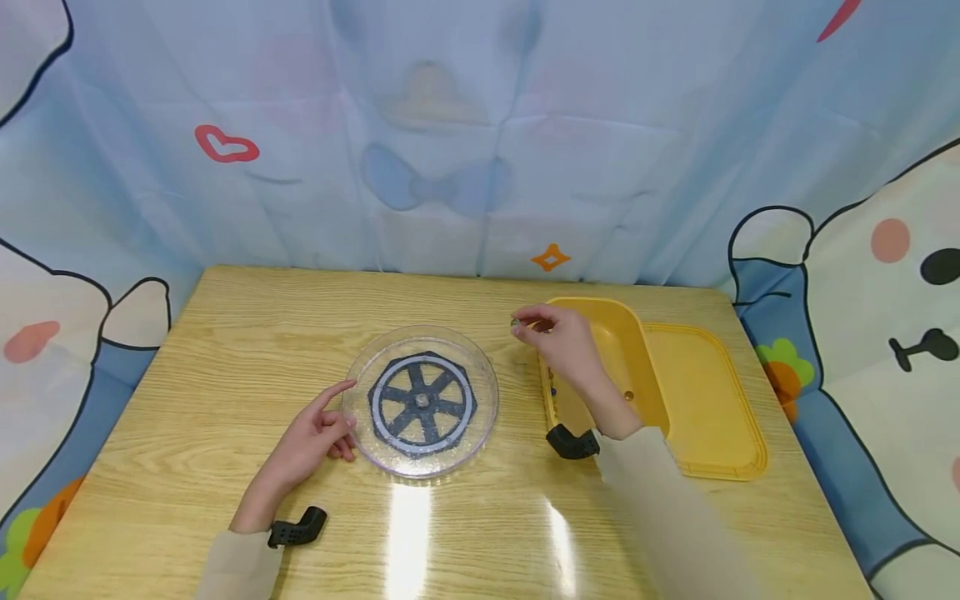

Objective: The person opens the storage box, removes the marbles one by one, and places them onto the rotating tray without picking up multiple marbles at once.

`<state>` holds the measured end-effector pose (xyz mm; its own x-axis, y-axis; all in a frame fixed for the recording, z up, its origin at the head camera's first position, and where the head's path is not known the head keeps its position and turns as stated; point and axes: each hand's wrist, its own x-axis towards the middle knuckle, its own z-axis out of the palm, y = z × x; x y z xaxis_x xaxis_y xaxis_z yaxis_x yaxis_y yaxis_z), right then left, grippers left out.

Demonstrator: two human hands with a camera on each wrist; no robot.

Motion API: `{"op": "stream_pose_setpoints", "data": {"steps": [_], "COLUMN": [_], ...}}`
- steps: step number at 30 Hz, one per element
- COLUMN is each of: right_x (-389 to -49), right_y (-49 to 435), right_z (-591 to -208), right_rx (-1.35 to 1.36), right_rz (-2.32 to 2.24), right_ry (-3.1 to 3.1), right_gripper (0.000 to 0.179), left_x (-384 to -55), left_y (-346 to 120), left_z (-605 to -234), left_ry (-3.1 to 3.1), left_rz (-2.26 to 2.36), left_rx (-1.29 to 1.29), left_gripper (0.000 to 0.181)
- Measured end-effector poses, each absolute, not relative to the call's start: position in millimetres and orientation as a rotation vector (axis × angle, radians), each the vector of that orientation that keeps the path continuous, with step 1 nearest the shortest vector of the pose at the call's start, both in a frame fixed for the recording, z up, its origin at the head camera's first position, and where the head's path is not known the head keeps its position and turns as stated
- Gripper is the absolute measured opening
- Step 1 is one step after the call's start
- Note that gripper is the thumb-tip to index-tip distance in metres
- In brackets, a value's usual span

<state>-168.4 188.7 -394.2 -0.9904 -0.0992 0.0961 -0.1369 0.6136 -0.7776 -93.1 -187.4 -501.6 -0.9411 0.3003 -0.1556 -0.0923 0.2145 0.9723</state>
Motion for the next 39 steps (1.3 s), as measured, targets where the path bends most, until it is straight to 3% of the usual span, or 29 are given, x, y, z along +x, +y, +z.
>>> {"op": "stream_pose_setpoints", "data": {"steps": [16,24,39], "right_x": [-129,-123,-127], "right_y": [113,102,108], "right_z": [-431,-435,-438], "right_rx": [0.492,0.614,0.577], "right_rz": [1.382,1.401,1.364], "right_ry": [-2.899,-2.902,-2.914], "right_gripper": [0.015,0.013,0.015], "left_x": [-92,-92,-92], "left_y": [-188,-187,-187], "left_z": [-503,-501,-500], "left_ry": [2.180,2.182,2.186], "left_rz": [1.791,1.800,1.786], "left_rx": [0.208,0.223,0.192], "left_gripper": [0.056,0.056,0.055]}}
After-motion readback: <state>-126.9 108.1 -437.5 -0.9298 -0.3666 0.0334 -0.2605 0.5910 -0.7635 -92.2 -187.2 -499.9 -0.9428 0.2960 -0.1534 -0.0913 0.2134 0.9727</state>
